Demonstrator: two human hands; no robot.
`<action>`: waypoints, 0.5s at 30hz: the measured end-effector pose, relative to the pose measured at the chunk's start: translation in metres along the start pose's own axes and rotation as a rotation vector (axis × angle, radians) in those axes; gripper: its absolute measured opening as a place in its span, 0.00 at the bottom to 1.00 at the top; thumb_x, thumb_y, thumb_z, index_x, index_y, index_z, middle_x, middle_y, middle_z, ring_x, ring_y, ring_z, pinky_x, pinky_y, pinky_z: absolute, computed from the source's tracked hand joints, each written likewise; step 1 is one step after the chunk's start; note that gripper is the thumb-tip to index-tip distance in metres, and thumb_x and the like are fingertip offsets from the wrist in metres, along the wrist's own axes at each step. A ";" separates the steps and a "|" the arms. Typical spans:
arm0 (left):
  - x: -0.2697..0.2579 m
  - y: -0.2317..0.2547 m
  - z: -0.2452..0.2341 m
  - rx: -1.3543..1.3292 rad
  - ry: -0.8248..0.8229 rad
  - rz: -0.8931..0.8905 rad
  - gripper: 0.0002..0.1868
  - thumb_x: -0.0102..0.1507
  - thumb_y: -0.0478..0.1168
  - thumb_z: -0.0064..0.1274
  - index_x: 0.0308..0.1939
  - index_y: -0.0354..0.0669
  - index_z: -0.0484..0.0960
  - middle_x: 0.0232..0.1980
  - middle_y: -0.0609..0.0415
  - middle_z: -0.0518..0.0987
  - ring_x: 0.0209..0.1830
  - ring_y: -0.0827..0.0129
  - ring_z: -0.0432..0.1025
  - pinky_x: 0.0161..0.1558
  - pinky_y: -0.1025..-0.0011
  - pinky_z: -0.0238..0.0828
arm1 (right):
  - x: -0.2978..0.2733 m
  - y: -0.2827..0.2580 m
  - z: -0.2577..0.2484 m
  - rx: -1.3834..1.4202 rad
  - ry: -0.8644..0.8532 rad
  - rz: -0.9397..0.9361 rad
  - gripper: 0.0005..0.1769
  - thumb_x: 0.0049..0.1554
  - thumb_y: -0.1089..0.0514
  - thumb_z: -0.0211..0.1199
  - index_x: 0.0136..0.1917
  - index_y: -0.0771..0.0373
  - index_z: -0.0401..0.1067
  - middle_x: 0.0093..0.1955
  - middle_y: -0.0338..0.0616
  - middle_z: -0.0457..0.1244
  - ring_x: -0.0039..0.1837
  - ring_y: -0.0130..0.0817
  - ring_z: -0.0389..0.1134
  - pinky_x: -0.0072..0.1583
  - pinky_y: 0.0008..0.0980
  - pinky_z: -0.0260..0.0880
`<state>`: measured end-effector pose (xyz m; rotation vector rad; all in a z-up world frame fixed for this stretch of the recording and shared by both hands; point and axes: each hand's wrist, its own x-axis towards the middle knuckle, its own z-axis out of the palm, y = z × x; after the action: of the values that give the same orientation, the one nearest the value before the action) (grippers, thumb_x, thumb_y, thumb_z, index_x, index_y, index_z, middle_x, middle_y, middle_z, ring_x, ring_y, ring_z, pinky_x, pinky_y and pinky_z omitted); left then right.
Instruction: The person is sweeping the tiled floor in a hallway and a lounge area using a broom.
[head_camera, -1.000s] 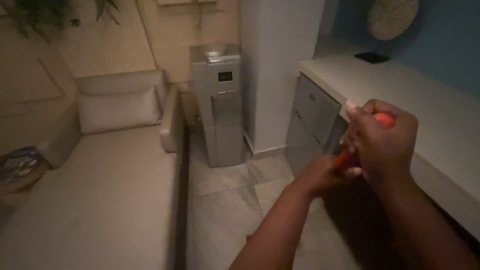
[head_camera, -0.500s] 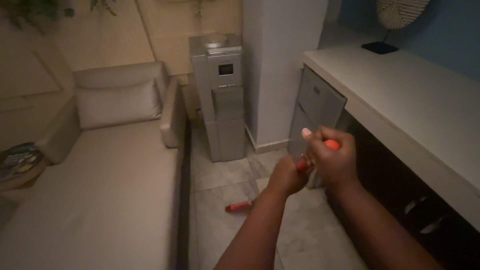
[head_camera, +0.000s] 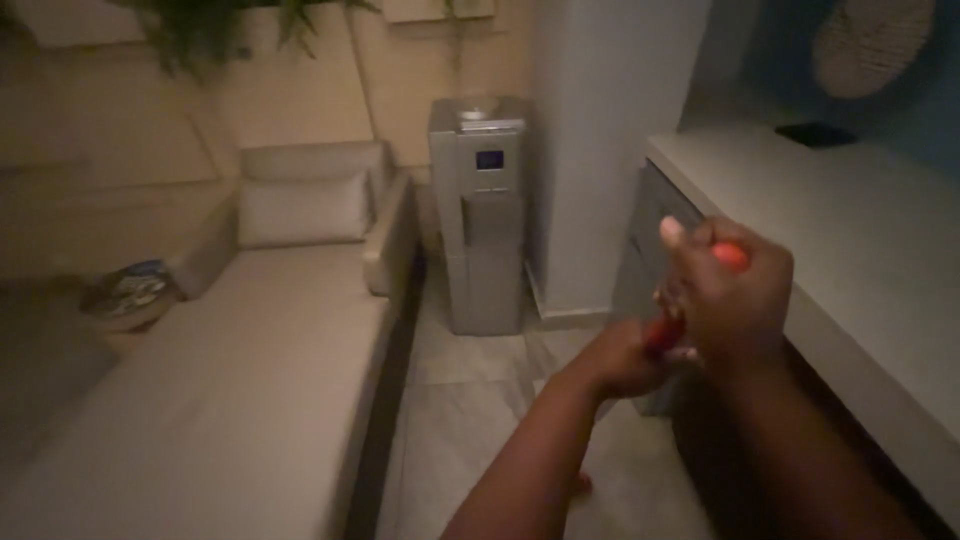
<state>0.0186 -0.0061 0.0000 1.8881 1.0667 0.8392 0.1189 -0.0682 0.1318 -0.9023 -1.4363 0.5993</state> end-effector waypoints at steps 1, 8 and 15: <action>0.002 -0.007 0.005 0.006 0.016 -0.003 0.23 0.64 0.57 0.56 0.53 0.43 0.83 0.47 0.42 0.84 0.45 0.54 0.79 0.48 0.60 0.75 | -0.005 0.010 -0.004 0.011 -0.012 -0.007 0.20 0.62 0.55 0.62 0.30 0.58 0.63 0.25 0.38 0.57 0.26 0.28 0.60 0.34 0.33 0.68; -0.006 -0.058 0.045 0.216 0.372 0.024 0.14 0.63 0.44 0.55 0.48 0.40 0.84 0.43 0.38 0.85 0.41 0.52 0.80 0.43 0.59 0.76 | -0.044 0.112 -0.014 0.185 -0.141 0.015 0.20 0.61 0.58 0.64 0.29 0.61 0.65 0.27 0.37 0.60 0.31 0.26 0.61 0.37 0.28 0.61; -0.010 -0.099 0.068 0.049 0.383 -0.113 0.16 0.59 0.40 0.56 0.49 0.37 0.82 0.46 0.38 0.85 0.46 0.51 0.81 0.46 0.59 0.76 | -0.060 0.151 -0.010 0.163 -0.168 0.069 0.21 0.61 0.59 0.65 0.29 0.64 0.64 0.26 0.39 0.59 0.31 0.27 0.59 0.37 0.30 0.58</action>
<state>0.0348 -0.0038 -0.1192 1.7264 1.4218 1.1462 0.1491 -0.0351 -0.0250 -0.7898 -1.4859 0.8482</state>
